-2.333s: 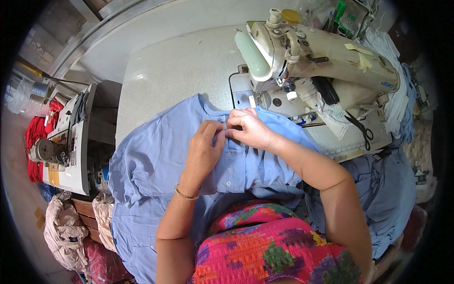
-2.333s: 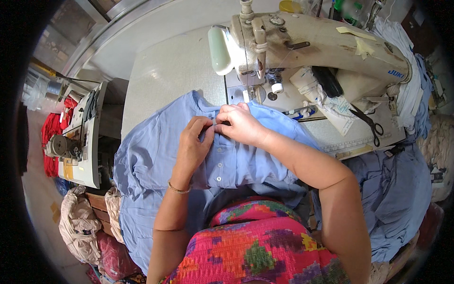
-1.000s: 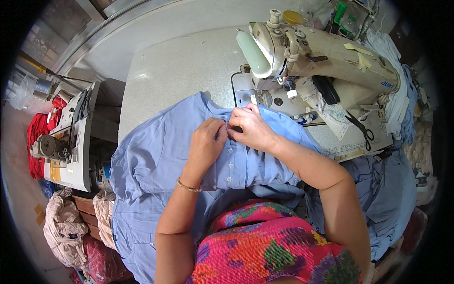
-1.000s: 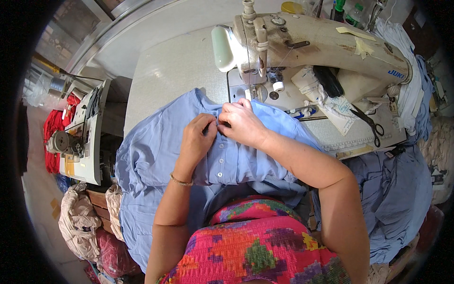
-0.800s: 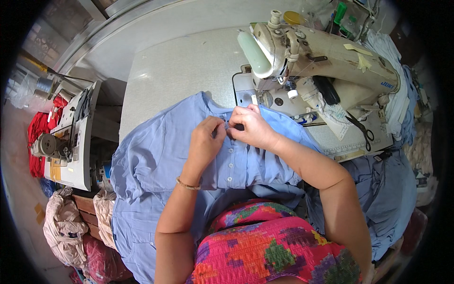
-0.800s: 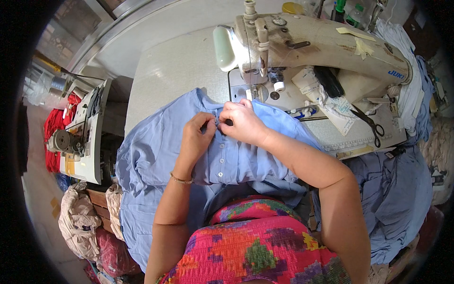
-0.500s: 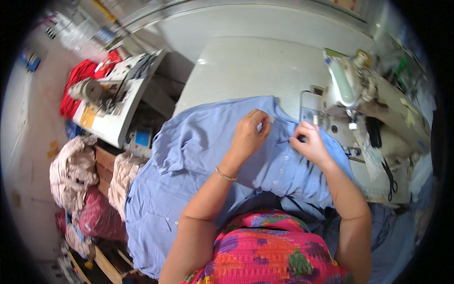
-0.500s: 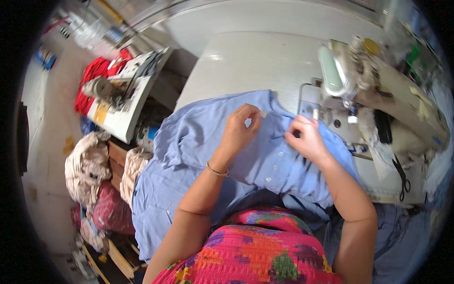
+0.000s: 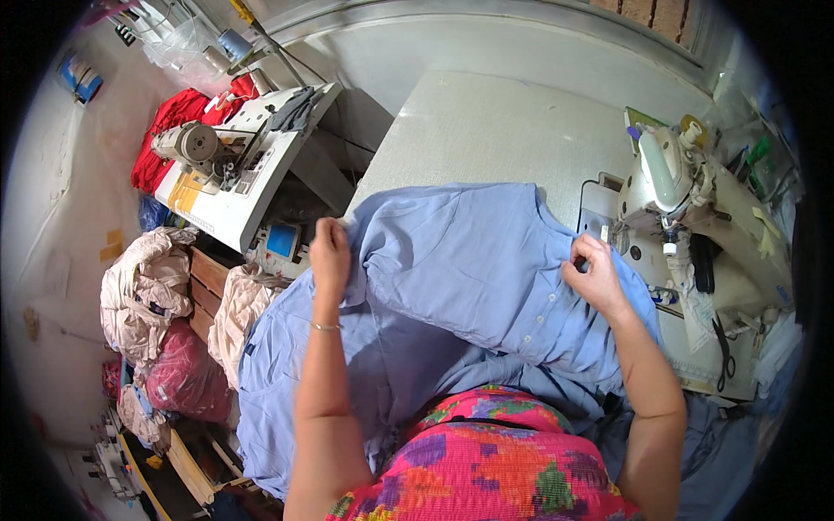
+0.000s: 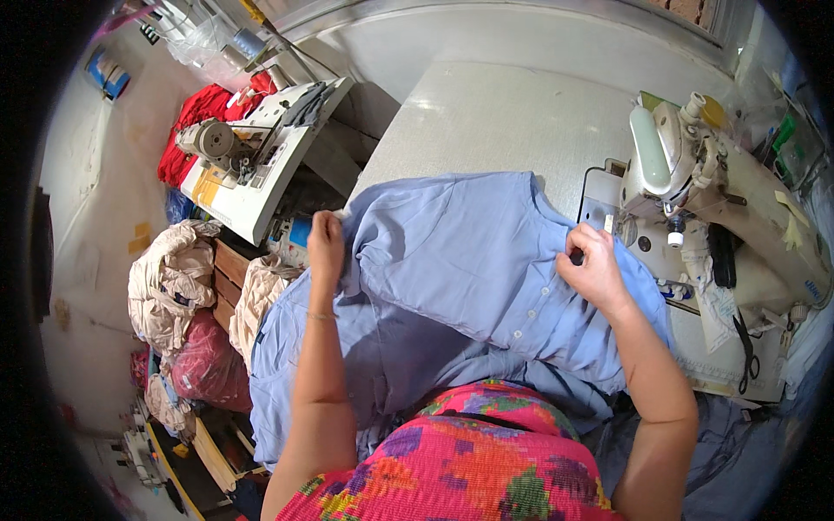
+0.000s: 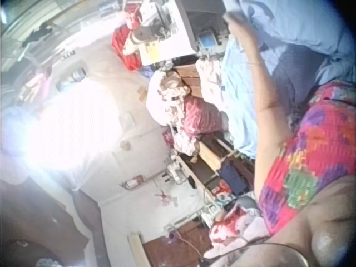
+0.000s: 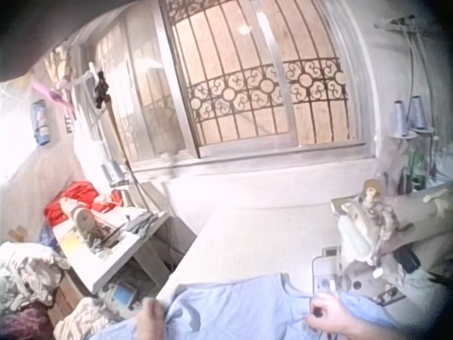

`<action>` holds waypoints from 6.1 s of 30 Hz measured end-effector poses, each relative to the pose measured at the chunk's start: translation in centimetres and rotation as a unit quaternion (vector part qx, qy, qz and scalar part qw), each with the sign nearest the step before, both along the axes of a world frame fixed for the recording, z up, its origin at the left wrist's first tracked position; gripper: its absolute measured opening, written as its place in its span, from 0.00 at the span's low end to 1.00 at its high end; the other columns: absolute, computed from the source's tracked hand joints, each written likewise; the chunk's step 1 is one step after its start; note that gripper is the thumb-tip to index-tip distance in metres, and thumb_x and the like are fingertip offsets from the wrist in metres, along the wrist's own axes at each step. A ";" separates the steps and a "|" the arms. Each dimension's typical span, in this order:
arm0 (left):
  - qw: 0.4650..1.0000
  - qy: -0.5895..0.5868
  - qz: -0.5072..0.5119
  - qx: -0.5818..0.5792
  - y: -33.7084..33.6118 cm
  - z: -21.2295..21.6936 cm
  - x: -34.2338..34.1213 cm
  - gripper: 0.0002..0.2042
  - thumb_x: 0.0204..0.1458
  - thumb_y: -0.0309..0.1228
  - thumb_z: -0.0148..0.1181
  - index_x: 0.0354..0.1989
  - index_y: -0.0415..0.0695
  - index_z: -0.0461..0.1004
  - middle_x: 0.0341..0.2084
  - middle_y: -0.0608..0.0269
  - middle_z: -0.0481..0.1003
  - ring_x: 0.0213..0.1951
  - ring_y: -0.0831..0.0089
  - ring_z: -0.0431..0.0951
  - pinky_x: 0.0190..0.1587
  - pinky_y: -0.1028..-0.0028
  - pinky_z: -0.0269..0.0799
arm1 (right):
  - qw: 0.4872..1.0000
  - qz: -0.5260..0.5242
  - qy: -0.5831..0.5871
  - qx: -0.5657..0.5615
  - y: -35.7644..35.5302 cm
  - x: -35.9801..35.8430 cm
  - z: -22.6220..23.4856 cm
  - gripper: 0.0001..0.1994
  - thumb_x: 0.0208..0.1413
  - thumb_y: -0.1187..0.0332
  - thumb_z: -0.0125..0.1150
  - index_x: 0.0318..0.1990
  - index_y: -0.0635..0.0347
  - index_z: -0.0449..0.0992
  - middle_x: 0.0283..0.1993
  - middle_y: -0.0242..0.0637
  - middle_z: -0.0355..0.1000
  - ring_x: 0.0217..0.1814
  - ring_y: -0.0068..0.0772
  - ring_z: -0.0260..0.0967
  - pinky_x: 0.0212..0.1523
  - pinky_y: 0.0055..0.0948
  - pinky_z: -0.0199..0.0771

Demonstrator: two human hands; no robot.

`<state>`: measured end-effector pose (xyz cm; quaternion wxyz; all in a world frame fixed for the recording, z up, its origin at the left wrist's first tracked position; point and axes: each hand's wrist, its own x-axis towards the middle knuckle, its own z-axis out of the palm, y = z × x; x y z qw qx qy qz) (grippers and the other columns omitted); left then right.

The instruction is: The person holds a blue collared shirt over a sewing machine, then uses a pair of snips to trim thread from the collar area by hand.

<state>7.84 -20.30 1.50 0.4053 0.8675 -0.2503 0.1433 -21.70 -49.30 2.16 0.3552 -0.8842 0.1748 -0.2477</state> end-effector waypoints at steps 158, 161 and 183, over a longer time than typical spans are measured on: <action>0.841 0.219 -0.494 0.022 -19.3 2.0 -13.6 0.05 0.43 0.26 0.61 0.28 0.40 0.73 0.33 0.64 0.72 0.37 0.76 0.69 0.44 0.77 0.61 | 0.966 0.028 -0.032 0.256 -0.7 0.2 0.0 0.06 0.47 0.71 0.58 0.28 0.66 0.75 0.21 0.32 0.72 0.24 0.19 0.69 0.33 0.22 0.67; 0.853 0.064 -0.518 -0.011 -19.3 2.3 -13.7 0.05 0.40 0.25 0.62 0.27 0.43 0.73 0.38 0.63 0.71 0.42 0.71 0.68 0.50 0.72 0.56 | 0.965 0.044 -0.053 0.254 -0.9 0.3 0.0 0.06 0.47 0.73 0.58 0.29 0.69 0.74 0.21 0.34 0.72 0.25 0.17 0.68 0.28 0.20 0.69; 0.874 -0.028 -0.486 0.005 -19.6 1.8 -14.6 0.02 0.37 0.23 0.58 0.21 0.42 0.72 0.40 0.64 0.72 0.46 0.68 0.67 0.53 0.65 0.50 | 0.999 -0.012 -0.023 -0.042 -0.2 -0.1 0.1 0.04 0.46 0.69 0.58 0.28 0.57 0.75 0.23 0.33 0.71 0.30 0.31 0.68 0.51 0.35 0.53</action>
